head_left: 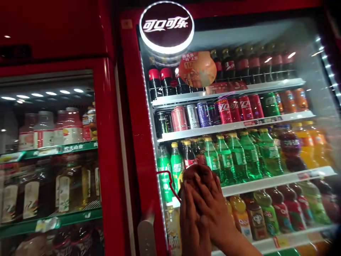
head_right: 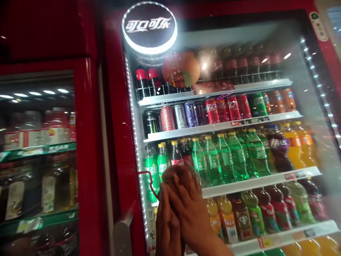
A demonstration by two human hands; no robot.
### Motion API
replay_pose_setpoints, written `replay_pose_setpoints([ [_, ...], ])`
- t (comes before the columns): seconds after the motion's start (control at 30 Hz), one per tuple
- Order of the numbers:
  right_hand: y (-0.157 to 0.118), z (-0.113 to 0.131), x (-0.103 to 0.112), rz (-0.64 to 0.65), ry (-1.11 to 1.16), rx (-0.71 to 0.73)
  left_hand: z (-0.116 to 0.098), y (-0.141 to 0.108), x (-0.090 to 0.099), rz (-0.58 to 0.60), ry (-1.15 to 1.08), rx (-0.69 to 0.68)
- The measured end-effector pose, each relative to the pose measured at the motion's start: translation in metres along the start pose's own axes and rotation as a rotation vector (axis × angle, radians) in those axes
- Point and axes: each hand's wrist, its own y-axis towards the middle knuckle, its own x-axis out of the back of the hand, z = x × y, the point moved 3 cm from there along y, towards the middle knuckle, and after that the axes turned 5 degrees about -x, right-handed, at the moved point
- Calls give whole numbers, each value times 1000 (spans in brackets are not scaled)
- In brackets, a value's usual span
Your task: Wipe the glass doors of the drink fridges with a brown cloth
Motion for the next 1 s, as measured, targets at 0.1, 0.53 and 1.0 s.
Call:
replay_pose_setpoints([
  [0.1,45,-6,3,-30,36,90,-4,34,19,-52,14,4],
  [0.53,69,-7,13,-58,153,10,-1,82,31,7,32,28],
  [1.0,106,-23,8,-43,139,115,-16,135,31,-33,255,-92],
])
